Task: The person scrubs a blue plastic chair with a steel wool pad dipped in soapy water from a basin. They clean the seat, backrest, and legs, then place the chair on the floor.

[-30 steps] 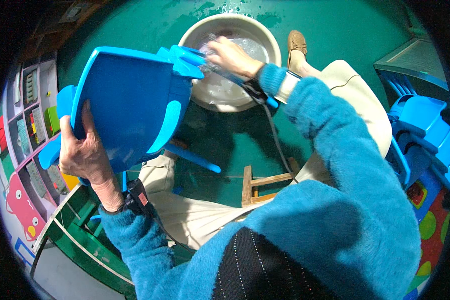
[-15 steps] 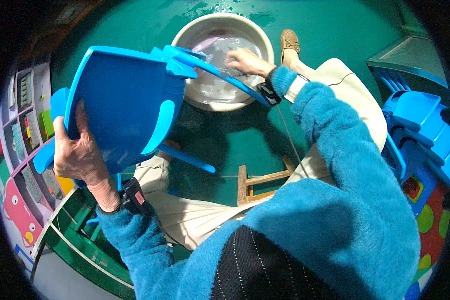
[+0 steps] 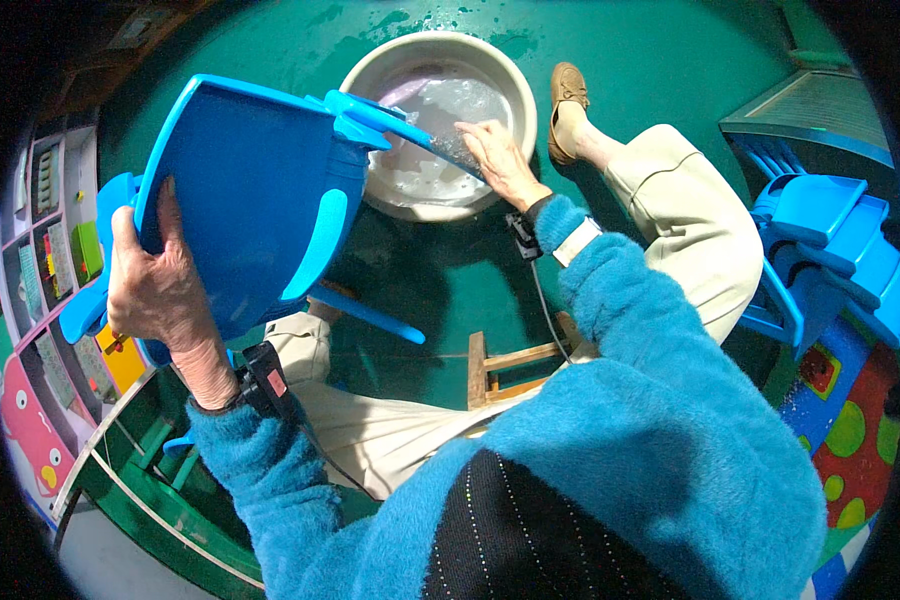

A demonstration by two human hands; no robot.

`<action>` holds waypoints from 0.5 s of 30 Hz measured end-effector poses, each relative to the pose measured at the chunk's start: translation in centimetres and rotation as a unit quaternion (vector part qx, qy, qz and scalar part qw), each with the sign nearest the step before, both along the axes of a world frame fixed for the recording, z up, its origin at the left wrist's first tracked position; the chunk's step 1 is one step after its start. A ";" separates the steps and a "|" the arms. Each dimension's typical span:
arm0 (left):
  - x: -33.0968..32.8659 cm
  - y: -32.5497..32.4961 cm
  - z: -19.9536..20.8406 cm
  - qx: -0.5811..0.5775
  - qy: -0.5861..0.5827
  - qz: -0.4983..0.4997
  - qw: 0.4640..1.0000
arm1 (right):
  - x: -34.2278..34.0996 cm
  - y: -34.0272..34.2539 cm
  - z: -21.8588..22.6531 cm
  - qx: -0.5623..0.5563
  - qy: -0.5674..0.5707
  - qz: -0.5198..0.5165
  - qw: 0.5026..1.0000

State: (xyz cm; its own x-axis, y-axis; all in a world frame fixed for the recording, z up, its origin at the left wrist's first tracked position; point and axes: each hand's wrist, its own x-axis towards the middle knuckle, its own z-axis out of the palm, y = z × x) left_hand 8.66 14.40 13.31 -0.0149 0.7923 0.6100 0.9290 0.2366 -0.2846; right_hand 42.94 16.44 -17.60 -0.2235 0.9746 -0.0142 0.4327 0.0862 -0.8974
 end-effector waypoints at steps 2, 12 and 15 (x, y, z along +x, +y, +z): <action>0.1 -0.1 0.0 0.002 -0.005 -0.002 1.000 | -0.1 -0.5 0.2 -0.004 0.009 0.004 1.000; 0.2 0.0 0.1 -0.002 -0.019 -0.004 1.000 | -0.2 -1.3 2.0 -0.055 0.072 0.042 0.995; 0.1 -0.1 0.1 -0.011 -0.023 0.004 1.000 | -1.3 -1.5 1.8 -0.029 0.056 0.023 0.998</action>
